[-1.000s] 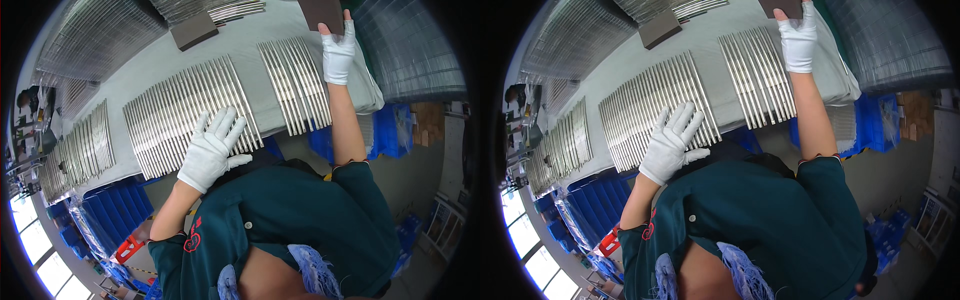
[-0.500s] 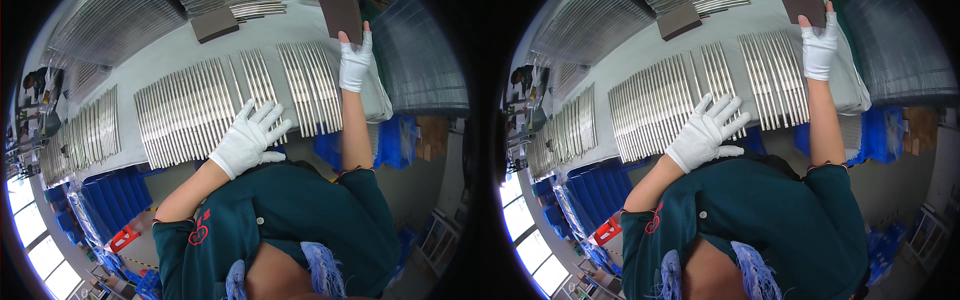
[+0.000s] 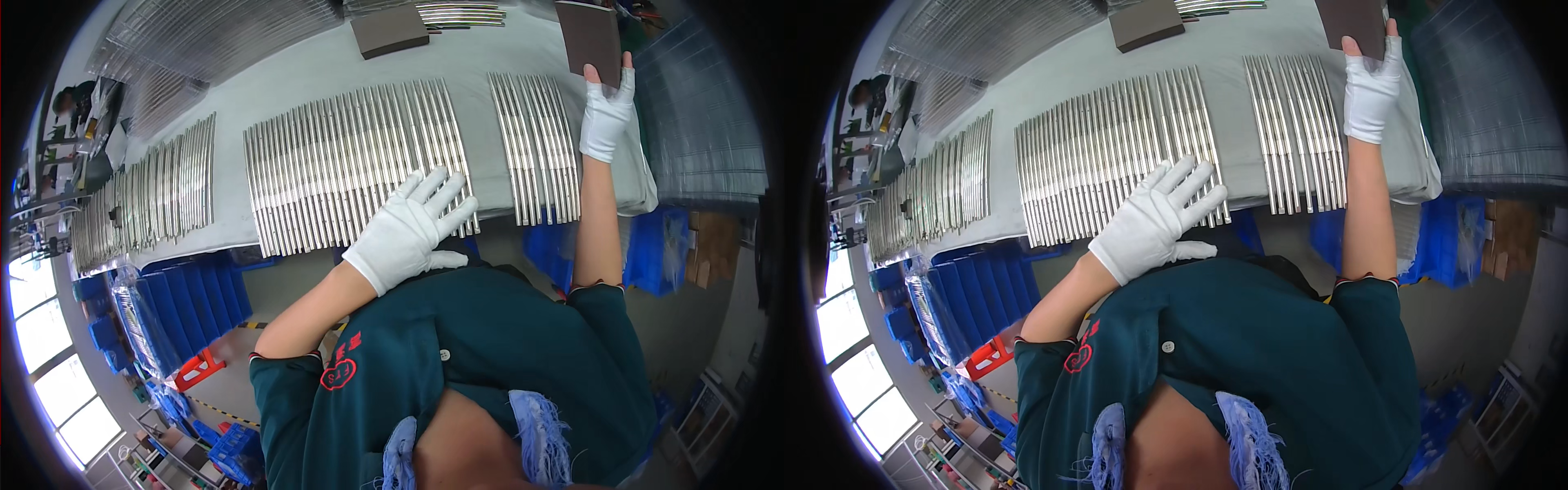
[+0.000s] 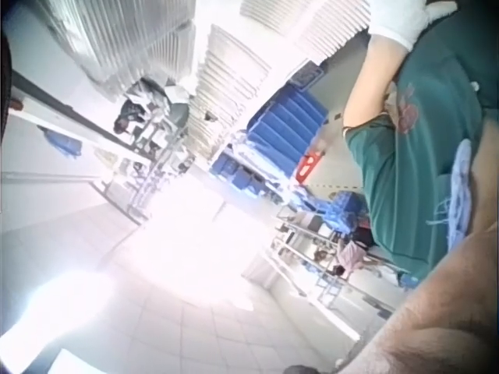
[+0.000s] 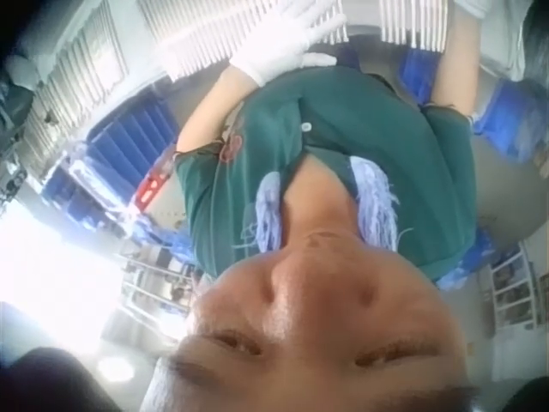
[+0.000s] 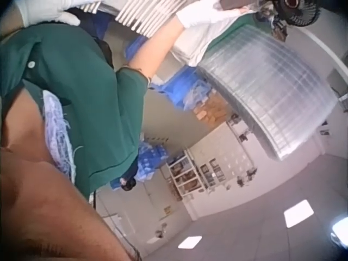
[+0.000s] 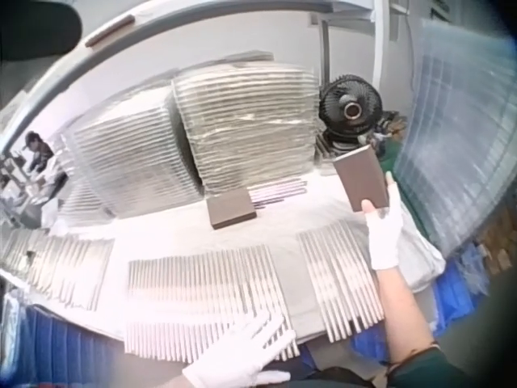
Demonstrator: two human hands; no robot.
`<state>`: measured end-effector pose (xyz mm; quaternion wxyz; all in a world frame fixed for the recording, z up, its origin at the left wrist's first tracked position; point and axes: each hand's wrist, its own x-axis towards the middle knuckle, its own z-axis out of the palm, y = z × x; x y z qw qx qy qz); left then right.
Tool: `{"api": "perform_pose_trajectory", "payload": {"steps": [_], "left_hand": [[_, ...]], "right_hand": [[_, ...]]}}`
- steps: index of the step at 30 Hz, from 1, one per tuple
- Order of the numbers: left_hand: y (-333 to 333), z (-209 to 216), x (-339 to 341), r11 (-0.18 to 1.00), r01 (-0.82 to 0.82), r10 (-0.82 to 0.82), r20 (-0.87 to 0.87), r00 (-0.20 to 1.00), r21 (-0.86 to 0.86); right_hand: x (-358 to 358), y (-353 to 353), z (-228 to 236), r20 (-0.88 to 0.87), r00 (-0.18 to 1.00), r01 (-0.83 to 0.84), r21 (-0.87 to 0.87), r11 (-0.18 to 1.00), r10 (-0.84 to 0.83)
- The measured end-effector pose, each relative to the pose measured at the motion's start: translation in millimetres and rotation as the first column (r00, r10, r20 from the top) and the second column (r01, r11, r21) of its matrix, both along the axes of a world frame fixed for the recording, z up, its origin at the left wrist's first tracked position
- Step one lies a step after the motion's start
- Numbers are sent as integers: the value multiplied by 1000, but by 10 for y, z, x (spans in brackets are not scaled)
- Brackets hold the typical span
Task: Arranging and aligning thin metal rods on a workstation using an alignment block to prepare them for processing.
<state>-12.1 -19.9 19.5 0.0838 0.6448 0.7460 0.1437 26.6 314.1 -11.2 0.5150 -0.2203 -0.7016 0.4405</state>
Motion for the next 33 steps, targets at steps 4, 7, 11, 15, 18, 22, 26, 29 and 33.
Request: {"api": "perform_pose_trajectory", "payload": {"steps": [4,7,11,15,18,22,26,29,33], "left_hand": [[257,-47,32,995,61,-70,108,992,85],[324,-18,25,979,141,-183,328,927,147],[-12,125,2,987,25,-49,148,988,157],[-404,134,-98,967,-241,235,-82,969,-85],[-480,57,-96,958,-269,255,-133,958,-98],[-386,-8,-45,969,-238,228,-118,966,-73],[-185,-41,-16,988,-147,143,-93,985,-41],[-62,-114,4,996,-91,93,-85,992,20],[-7,-92,15,996,-84,85,-76,994,15]], "right_hand": [[-25,-10,1,-32,999,-14,-12,1000,13],[-40,11,-26,-43,999,-30,7,1000,30],[-23,52,-49,-41,999,1,-2,1000,-1],[-23,36,-37,-34,999,-4,37,999,5],[-31,7,-21,-16,1000,-1,13,1000,1],[-35,25,-40,-17,1000,-21,2,1000,21],[-48,35,-64,-58,998,-27,35,999,29],[-33,17,-46,2,1000,2,6,1000,-2],[-33,11,-76,37,999,3,43,999,-4]]}}
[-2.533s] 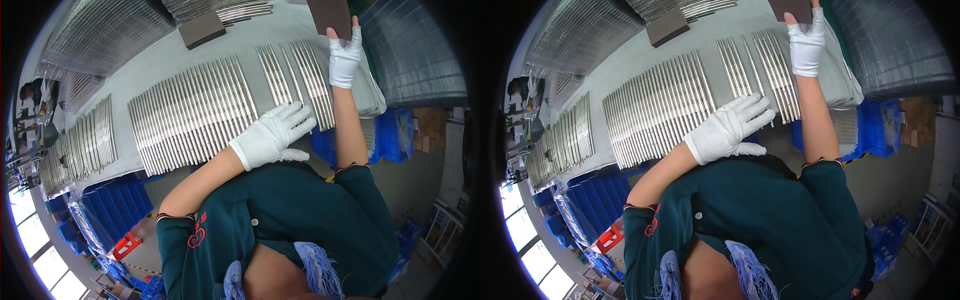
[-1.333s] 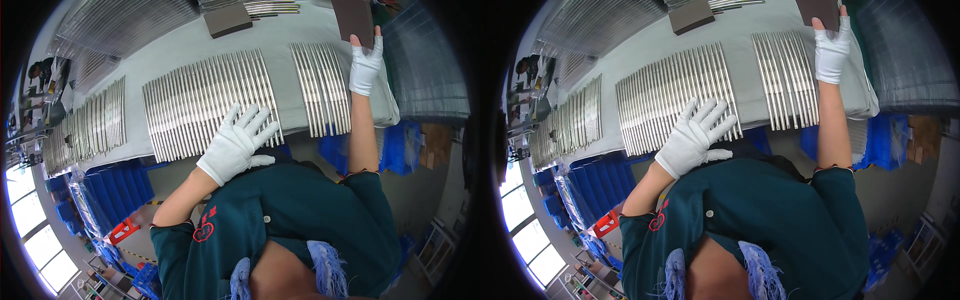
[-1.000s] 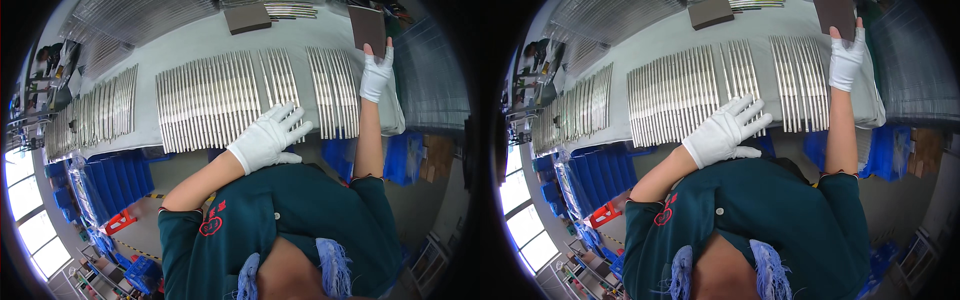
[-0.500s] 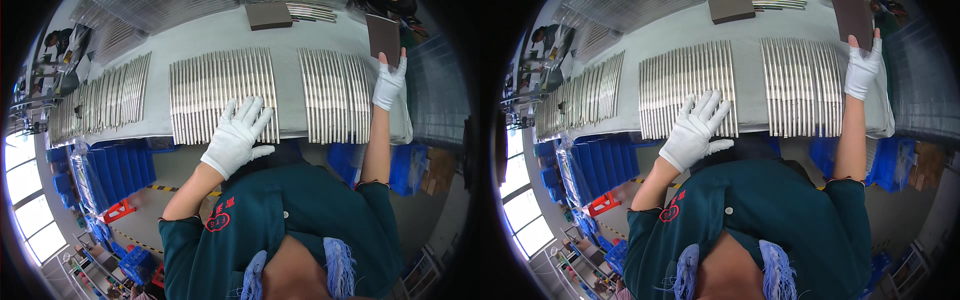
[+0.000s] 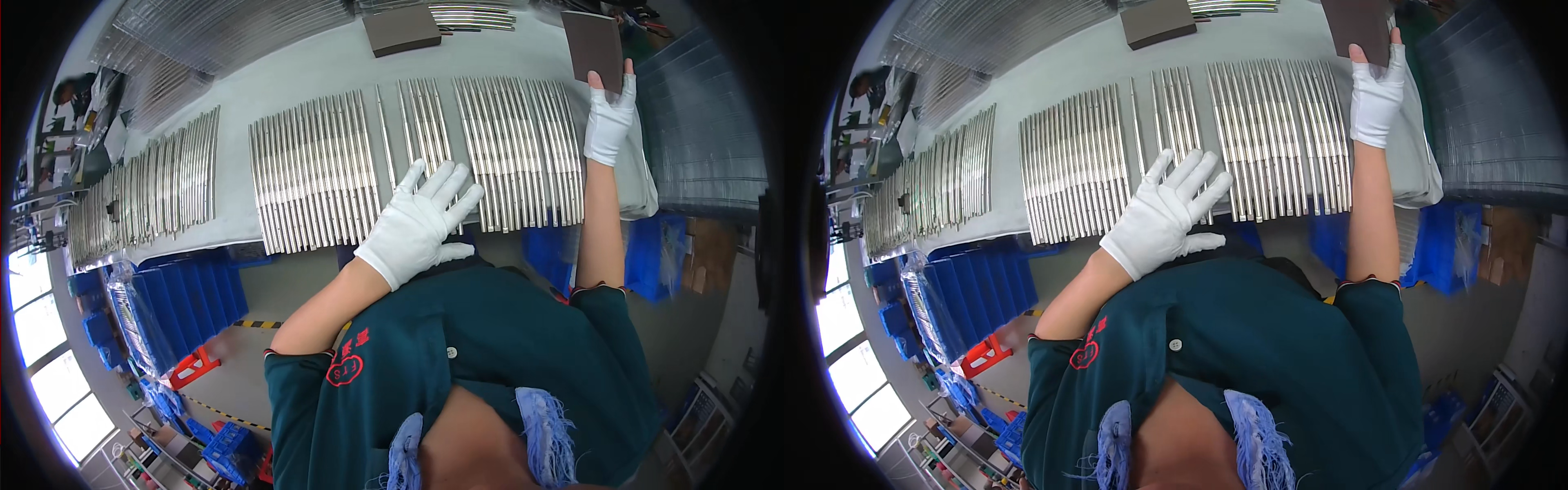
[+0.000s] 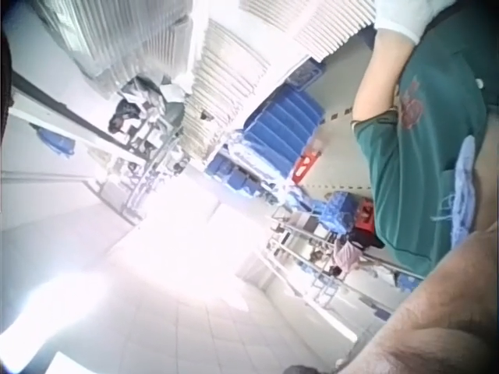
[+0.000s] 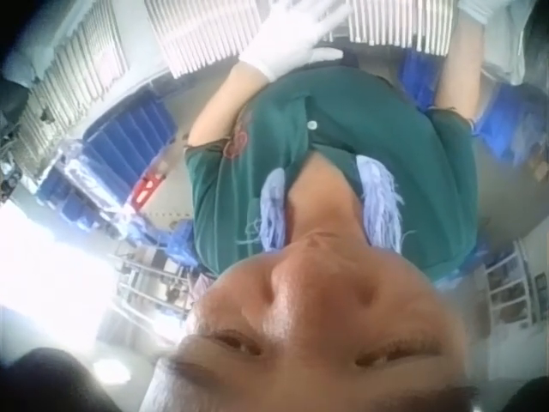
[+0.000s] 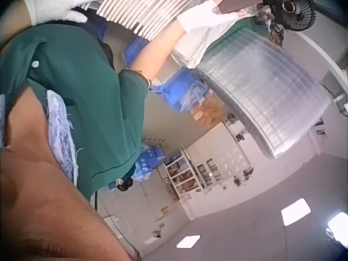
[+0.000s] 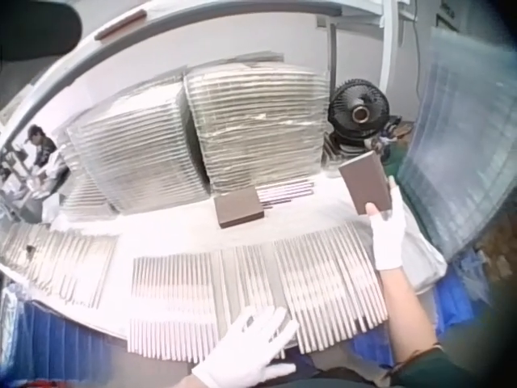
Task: Arranging and aligning thin metal rods on a workstation using an alignment block to prepare them for processing.
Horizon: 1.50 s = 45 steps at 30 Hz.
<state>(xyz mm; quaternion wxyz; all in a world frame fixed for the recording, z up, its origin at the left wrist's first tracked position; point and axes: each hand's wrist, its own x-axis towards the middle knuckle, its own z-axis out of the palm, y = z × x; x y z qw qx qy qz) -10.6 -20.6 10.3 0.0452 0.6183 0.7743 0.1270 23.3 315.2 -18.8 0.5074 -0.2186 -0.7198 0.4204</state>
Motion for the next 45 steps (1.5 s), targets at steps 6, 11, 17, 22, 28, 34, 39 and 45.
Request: {"api": "perform_pose_trajectory", "payload": {"steps": [6,11,17,22,28,34,39,45], "left_hand": [[-282,92,-48,996,-63,62,-10,998,-64],[-491,143,-74,981,-140,135,-50,990,-137],[-372,112,-52,992,-111,112,26,993,-60],[-86,13,-12,987,59,-85,172,982,147],[-347,186,-80,988,-122,116,62,991,95],[-840,111,-126,918,-388,380,-99,920,-77],[-830,73,-119,926,-367,362,-70,930,-87],[-555,35,-59,974,-226,225,-22,974,-33]], "right_hand": [[-3,9,29,-51,999,-14,-6,1000,13],[10,33,4,-20,1000,7,-4,1000,-7],[-27,32,19,5,1000,13,23,1000,-13],[-25,52,-3,21,1000,-5,-16,1000,5],[19,103,-36,69,998,14,-30,999,-12],[0,97,-40,30,999,-13,0,1000,13],[-2,58,-8,46,999,-12,-7,1000,13],[-4,80,-42,18,999,-26,-45,999,27]]}}
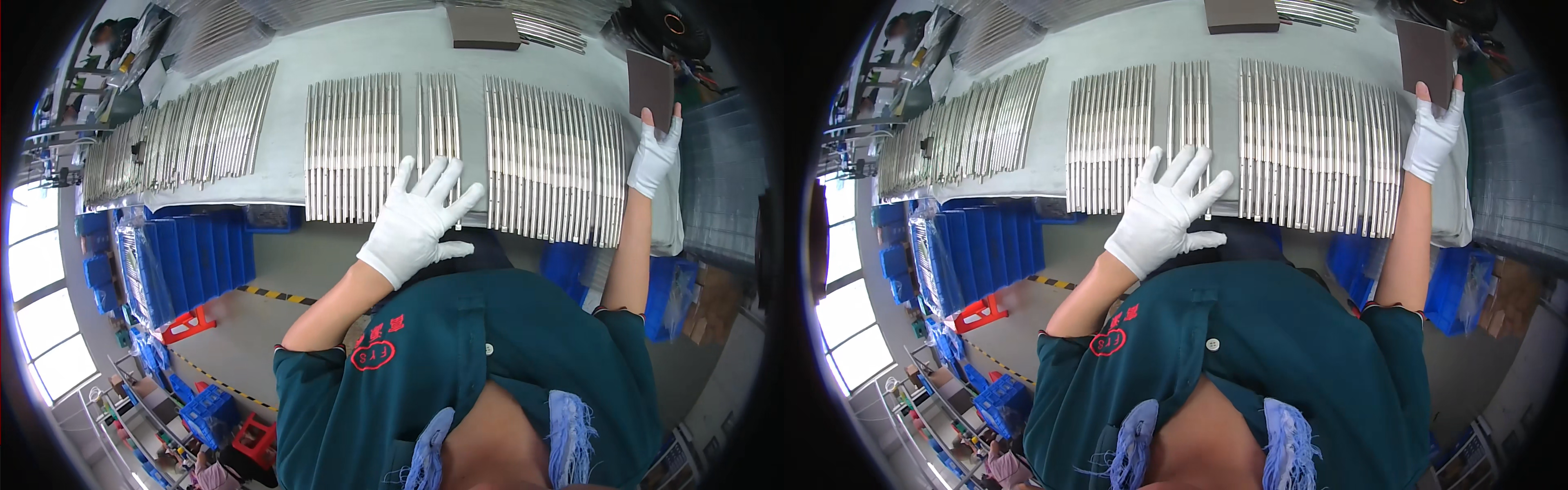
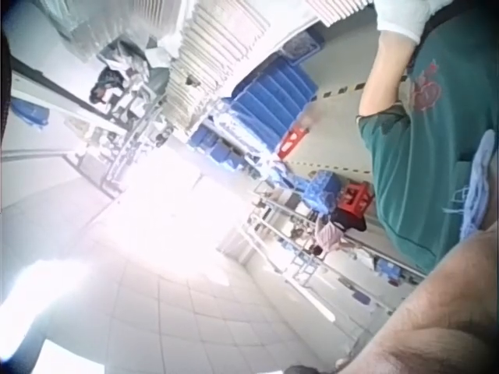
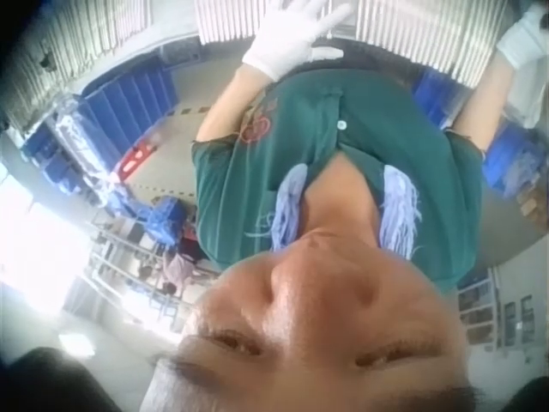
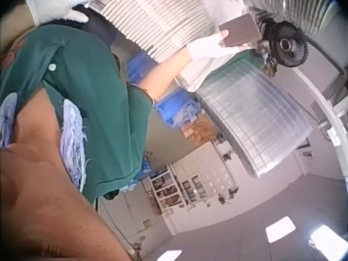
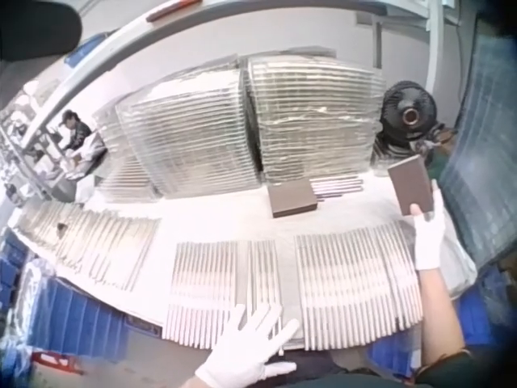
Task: Arranging and aligning thin metal rods on a workstation using an alignment block to prepare them for processing.
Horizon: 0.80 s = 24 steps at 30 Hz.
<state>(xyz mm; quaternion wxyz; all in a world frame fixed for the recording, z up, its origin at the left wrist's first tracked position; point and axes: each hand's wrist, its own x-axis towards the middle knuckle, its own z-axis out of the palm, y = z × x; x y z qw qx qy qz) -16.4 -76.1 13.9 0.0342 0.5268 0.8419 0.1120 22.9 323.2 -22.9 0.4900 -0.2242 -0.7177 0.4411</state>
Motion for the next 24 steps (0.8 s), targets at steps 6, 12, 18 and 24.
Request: {"api": "perform_pose_trajectory", "payload": {"steps": [6,12,18,24], "left_hand": [[171,-21,40,997,65,-67,32,997,51],[-18,15,9,1000,21,-21,12,1000,-13],[-259,73,-31,995,-83,82,-17,997,-60],[-166,16,-5,999,-43,43,13,999,2]], "right_hand": [[-20,-32,22,-6,1000,12,0,1000,-12],[-2,-11,12,-9,1000,20,6,1000,-20],[1,2,10,5,1000,30,22,999,-31],[11,40,-15,32,999,19,35,999,-20]]}}
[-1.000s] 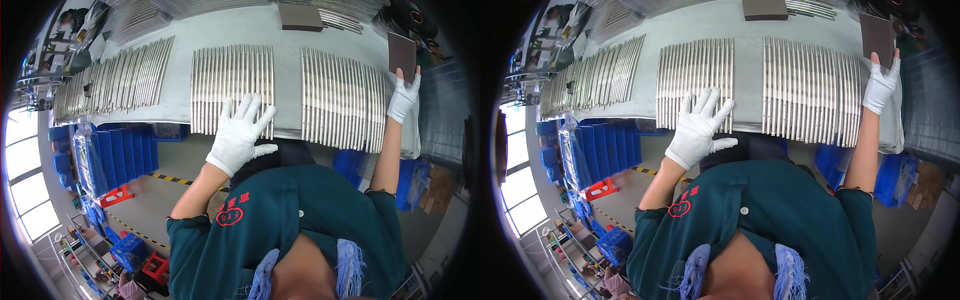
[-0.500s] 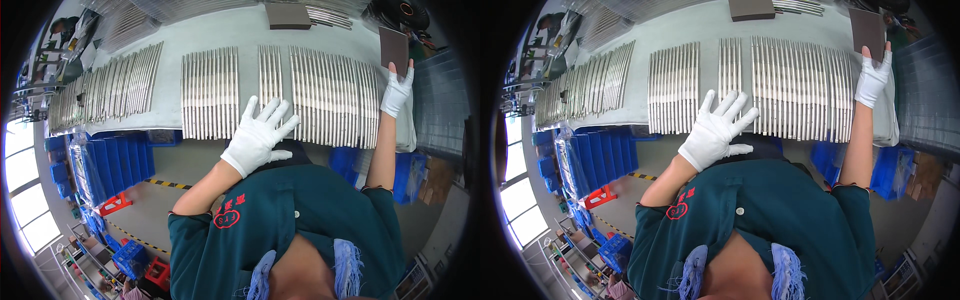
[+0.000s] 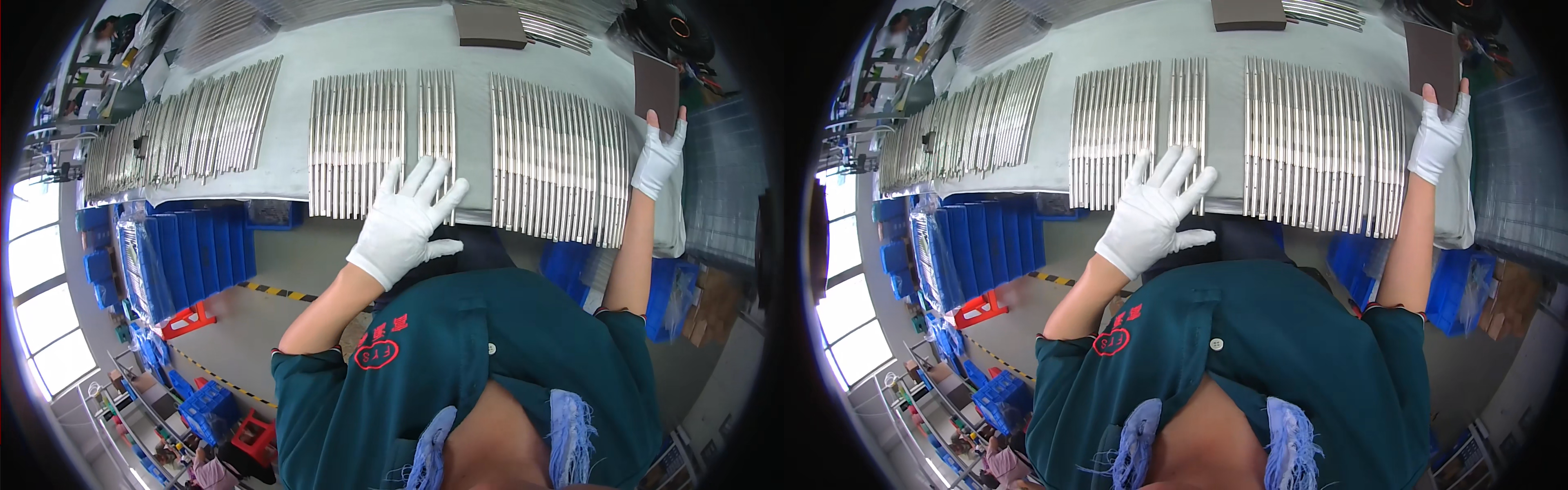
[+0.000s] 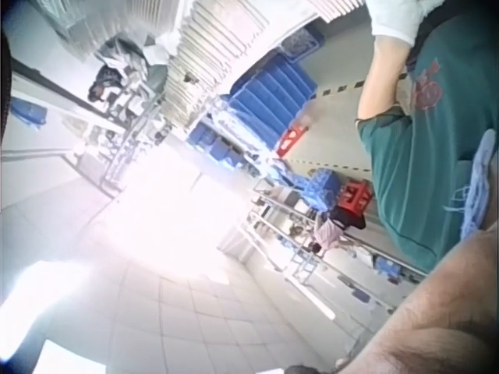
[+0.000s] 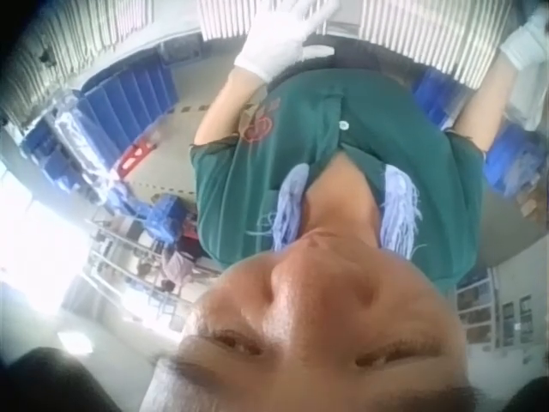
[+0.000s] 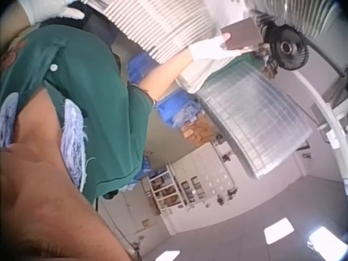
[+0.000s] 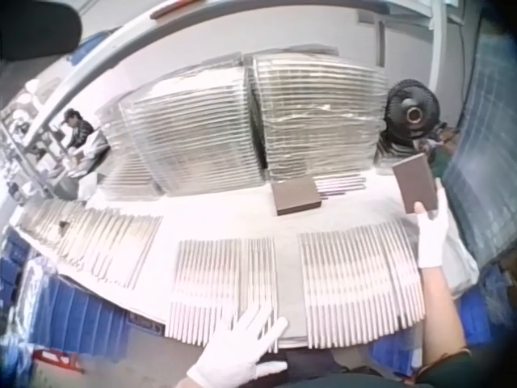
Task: Arranging and aligning thin metal rods on a workstation using an alignment block to prepare them for processing.
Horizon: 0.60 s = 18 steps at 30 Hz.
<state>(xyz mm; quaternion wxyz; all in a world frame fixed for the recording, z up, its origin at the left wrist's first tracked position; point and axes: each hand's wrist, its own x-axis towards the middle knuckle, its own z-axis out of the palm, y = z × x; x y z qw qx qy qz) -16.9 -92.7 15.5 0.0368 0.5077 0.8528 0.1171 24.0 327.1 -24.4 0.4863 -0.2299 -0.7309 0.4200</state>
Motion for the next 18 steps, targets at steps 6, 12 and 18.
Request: {"api": "perform_pose_trajectory", "payload": {"steps": [6,12,18], "left_hand": [[199,3,59,980,125,-145,124,982,156],[-257,42,-140,987,-160,161,-69,985,18],[-401,-63,-135,955,-292,287,-90,954,-48]], "right_hand": [[-5,50,-33,-14,1000,-19,-25,1000,18],[-6,53,-50,-9,1000,-18,-11,1000,18],[13,69,-41,4,1000,-18,-7,1000,18]]}}
